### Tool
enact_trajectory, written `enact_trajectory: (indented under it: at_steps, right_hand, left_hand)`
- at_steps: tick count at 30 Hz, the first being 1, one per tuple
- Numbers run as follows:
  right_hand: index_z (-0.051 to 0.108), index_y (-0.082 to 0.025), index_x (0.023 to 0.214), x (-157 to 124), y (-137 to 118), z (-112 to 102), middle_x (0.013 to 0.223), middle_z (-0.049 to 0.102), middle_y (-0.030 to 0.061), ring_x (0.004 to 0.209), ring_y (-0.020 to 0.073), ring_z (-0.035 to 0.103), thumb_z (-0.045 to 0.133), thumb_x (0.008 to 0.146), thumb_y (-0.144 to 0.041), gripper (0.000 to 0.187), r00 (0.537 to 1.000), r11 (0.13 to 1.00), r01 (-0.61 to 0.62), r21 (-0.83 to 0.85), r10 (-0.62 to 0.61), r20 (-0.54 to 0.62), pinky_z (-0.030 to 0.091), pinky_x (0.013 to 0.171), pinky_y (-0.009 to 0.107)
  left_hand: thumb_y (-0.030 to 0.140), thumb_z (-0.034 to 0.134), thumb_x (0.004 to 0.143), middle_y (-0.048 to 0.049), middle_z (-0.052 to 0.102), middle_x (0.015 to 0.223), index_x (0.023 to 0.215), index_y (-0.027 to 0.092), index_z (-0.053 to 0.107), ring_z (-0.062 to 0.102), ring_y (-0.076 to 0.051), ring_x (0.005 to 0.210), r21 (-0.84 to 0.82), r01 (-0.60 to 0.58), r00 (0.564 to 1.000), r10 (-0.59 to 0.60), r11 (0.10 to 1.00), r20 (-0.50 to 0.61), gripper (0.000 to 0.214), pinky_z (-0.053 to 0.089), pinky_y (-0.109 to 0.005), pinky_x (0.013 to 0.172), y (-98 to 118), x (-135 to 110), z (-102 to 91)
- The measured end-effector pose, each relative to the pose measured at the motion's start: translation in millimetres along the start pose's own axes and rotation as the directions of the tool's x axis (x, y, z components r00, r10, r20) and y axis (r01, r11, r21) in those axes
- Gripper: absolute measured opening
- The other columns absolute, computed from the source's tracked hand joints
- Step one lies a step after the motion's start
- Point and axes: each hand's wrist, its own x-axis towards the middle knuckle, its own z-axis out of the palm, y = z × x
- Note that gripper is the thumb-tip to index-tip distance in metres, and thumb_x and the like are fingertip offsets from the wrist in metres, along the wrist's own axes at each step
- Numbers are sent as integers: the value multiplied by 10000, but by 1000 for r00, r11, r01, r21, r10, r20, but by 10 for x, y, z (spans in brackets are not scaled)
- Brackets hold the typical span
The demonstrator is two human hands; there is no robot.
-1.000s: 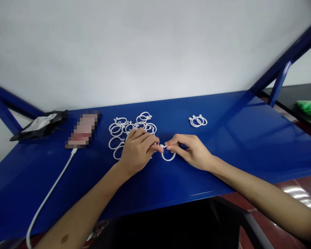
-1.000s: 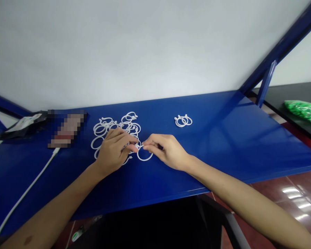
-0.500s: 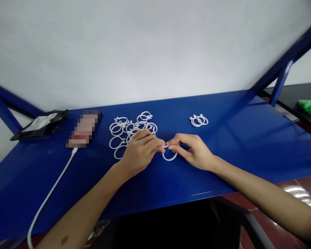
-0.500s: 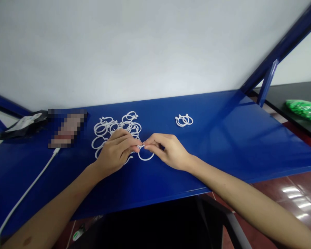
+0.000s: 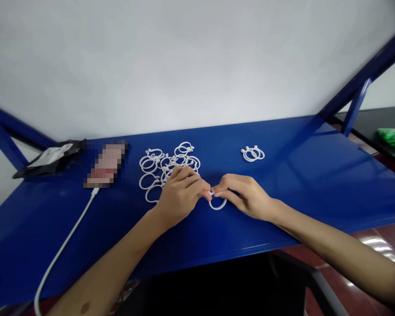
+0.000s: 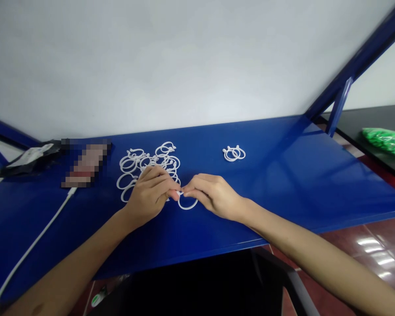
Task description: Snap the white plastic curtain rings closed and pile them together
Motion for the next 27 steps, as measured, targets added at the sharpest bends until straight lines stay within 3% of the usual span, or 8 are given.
enact_trajectory:
  at_steps: [4,10,15,20,24,27]
  right_hand:
    - [649,-175,1032,8,23,23,936,721,49,835,141,674,527,1000,-202,129,1000,999,19,-38,-19,4,548,747,265]
    - [654,-188,999,84,190,-64,963,716,53,869,170,673,527,1003,-265,148,979,952,-170,-256,133,-154,527,785,306]
    - [690,-180,957,44,521,-402,933,675,75,750,179,617,564,964,-277,160,879,783,-423,-456,233,-416,496,697,329]
    - [712,-175,1004,-50,820,-680,914,679,91,790,224,603,597,912,-272,176,791,602,-587,-541,288,-539,490,753,383]
    - [704,-151,1059,-82,897,-710,929,688,118,905,274,578,612,903,-301,236,799,547,-589,-595,283,-531,475,843,432]
    - [707,-141,1055,-71,857,-657,973,673,139,943,287,541,596,919,-333,260,819,533,-556,-637,220,-531,459,880,450]
  left_hand:
    - [185,534,986,34,673,699,761,208,605,521,-165,755,0,9,1000,-9,1000,17,236,397,-328,766,-7,3,26]
    - [278,559,981,1,712,814,903,194,640,550,-190,817,118,118,992,-122,986,30,141,431,-357,817,-177,24,-56]
    - [246,519,980,-18,718,873,934,202,631,566,-207,836,243,268,963,-265,932,-42,129,449,-377,827,-382,6,-175]
    - [174,496,944,-14,711,889,922,219,622,567,-222,874,248,322,942,-335,914,12,135,447,-399,848,-469,-13,-182]
    - [82,457,892,-23,689,955,949,220,623,544,-227,930,228,334,923,-367,915,120,223,443,-406,874,-419,-3,-185]
    - [83,499,838,-30,648,1004,968,220,625,514,-233,981,198,288,920,-328,937,215,227,430,-424,926,-318,22,-234]
